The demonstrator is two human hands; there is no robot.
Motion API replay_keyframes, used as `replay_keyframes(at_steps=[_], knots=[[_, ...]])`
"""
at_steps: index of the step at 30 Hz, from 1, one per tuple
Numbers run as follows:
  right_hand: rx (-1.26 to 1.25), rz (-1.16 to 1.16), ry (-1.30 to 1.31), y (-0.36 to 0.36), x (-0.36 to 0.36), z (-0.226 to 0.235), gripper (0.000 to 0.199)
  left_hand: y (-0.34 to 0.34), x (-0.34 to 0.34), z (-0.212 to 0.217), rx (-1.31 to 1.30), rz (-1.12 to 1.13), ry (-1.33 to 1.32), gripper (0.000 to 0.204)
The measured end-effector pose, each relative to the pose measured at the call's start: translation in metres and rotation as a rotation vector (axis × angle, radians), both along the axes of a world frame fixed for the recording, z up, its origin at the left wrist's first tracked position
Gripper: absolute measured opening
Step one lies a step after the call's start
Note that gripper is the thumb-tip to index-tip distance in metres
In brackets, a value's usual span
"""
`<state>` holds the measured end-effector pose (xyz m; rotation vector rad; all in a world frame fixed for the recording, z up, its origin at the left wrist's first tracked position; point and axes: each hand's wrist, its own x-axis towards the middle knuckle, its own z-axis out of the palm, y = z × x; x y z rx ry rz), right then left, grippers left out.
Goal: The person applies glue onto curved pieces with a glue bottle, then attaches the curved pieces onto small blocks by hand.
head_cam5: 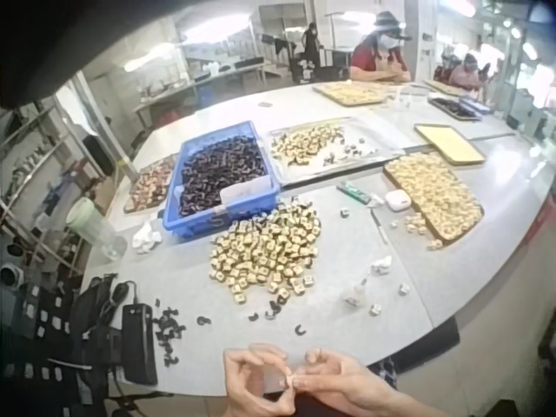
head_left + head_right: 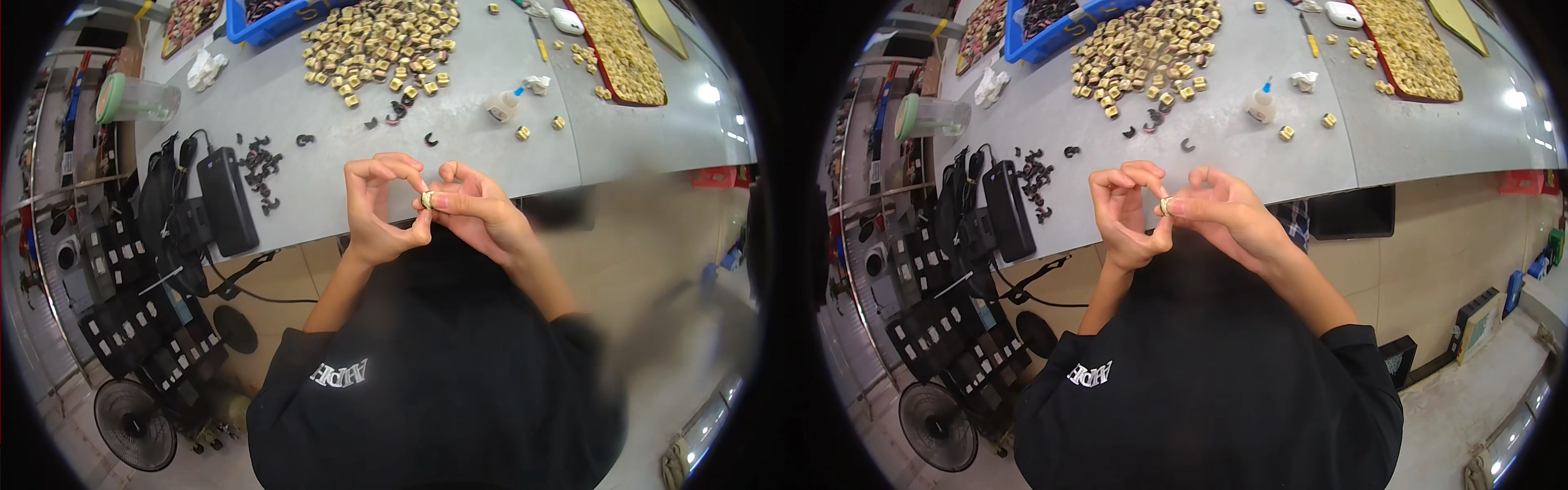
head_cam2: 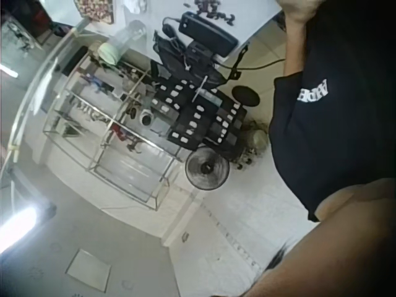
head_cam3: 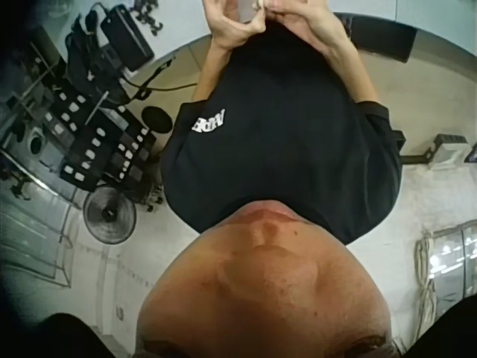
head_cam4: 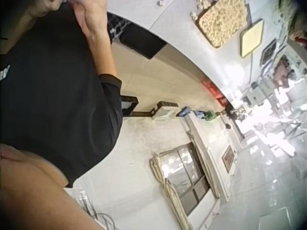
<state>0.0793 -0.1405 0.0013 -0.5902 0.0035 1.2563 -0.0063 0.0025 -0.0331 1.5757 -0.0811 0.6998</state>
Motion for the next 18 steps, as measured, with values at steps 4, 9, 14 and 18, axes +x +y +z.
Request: replay_keyframes(at_steps=[4, 9, 14, 18], knots=[[-0.196, -0.14, -0.397, -0.021, 0.005, 0.007, 0.027, -0.006, 0.005, 0.009, 0.088, 0.04, 0.049, 0.068], [-0.788, -0.611, -1.354, -0.049, 0.03, -0.011, 0.024, -0.005, 0.021, 0.015, 0.555, 0.368, 0.384, 0.03], [-0.998, -0.663, -1.538, -0.063, 0.054, -0.018, 0.02, -0.009, 0.034, 0.013, 0.623, 0.373, 0.367, 0.025], [-0.949, -0.795, -1.417, -0.065, 0.083, -0.009, 0.018, -0.006, 0.039, 0.016, 0.626, 0.398, 0.366, 0.021]])
